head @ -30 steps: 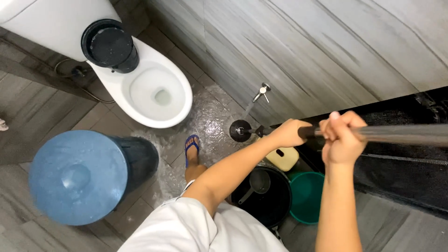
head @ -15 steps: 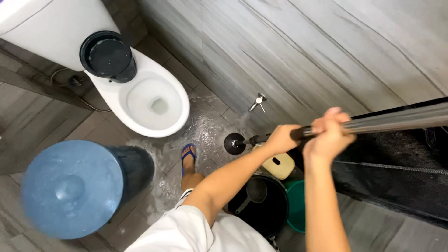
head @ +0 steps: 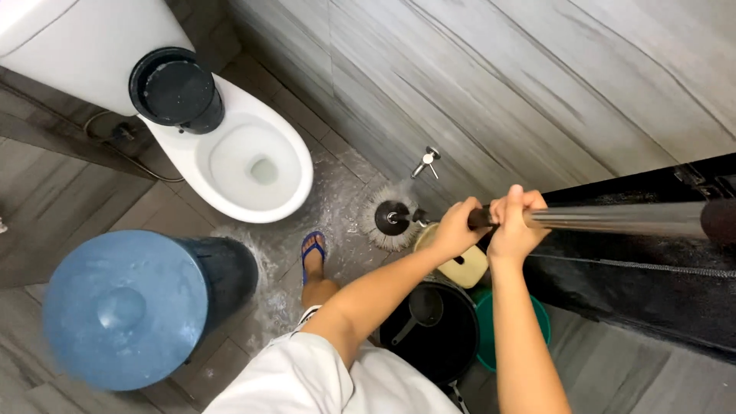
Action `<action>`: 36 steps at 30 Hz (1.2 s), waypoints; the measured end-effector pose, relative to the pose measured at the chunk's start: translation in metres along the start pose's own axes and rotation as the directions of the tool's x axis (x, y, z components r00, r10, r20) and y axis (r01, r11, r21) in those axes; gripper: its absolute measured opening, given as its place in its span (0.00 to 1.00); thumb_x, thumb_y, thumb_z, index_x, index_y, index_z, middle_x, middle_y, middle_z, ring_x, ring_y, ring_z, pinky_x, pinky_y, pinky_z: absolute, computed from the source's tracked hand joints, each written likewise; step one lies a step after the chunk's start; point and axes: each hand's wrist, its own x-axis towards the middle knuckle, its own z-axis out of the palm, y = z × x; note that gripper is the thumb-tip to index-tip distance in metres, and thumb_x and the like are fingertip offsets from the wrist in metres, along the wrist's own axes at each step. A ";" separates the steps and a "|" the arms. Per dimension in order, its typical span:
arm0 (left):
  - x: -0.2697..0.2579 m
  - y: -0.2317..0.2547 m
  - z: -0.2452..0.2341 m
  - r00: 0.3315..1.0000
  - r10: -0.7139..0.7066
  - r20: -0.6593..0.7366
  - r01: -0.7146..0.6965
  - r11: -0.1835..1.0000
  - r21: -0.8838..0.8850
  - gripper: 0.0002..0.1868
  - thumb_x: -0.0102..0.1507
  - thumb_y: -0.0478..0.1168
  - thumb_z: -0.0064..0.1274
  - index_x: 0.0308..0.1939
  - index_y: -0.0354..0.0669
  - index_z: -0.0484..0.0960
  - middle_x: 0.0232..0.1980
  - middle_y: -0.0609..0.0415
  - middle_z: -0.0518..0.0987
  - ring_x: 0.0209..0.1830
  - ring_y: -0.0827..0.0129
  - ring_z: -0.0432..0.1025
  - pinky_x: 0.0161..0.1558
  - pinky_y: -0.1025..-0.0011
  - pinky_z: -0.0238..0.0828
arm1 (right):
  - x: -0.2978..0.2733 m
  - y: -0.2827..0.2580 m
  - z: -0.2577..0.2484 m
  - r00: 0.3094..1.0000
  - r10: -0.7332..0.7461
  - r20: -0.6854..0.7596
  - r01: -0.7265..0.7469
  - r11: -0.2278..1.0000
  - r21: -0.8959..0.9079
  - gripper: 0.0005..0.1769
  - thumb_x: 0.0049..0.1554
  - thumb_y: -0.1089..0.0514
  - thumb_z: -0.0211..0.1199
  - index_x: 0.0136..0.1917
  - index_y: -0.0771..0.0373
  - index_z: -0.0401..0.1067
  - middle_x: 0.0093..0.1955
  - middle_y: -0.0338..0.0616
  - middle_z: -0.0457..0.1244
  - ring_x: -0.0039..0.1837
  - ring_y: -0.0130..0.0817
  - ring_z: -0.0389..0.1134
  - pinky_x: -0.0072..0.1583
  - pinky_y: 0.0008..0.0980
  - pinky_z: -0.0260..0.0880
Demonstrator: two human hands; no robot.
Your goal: Cleaning a bathroom floor and surfaces using a bidet sprayer, buckets, and a mop.
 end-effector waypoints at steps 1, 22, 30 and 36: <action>0.001 0.001 -0.001 1.000 0.001 0.001 -0.001 1.000 0.000 0.19 0.51 0.37 0.66 0.41 0.38 0.74 0.37 0.39 0.78 0.41 0.41 0.74 0.40 0.54 0.69 | 0.002 0.001 0.001 1.000 -0.002 -0.001 0.002 1.000 0.000 0.20 0.71 0.61 0.57 0.37 0.61 0.56 0.29 0.38 0.53 0.32 0.26 0.52 0.40 0.31 0.61; 0.048 -0.022 -0.006 0.923 -0.069 0.380 0.076 0.997 -0.004 0.16 0.51 0.44 0.63 0.38 0.39 0.81 0.38 0.40 0.83 0.41 0.45 0.79 0.43 0.57 0.75 | 0.020 -0.008 0.014 0.988 0.154 0.031 -0.152 0.987 -0.046 0.20 0.61 0.63 0.69 0.33 0.60 0.63 0.29 0.38 0.58 0.35 0.28 0.58 0.43 0.29 0.60; 0.024 -0.067 0.006 0.958 -0.130 0.256 0.134 0.991 0.000 0.15 0.50 0.39 0.62 0.40 0.41 0.81 0.38 0.41 0.83 0.43 0.44 0.78 0.43 0.58 0.75 | 0.006 0.018 0.004 0.959 0.257 0.118 -0.239 0.960 -0.146 0.20 0.63 0.64 0.66 0.32 0.60 0.62 0.29 0.37 0.57 0.35 0.27 0.58 0.42 0.28 0.57; 0.078 0.006 -0.024 0.744 -0.091 0.661 0.042 0.995 0.090 0.15 0.45 0.36 0.62 0.33 0.35 0.80 0.33 0.40 0.84 0.36 0.49 0.81 0.40 0.58 0.75 | 0.027 -0.048 0.029 0.994 0.109 -0.021 -0.109 0.994 0.013 0.21 0.67 0.64 0.65 0.34 0.60 0.59 0.30 0.37 0.56 0.35 0.28 0.57 0.43 0.31 0.61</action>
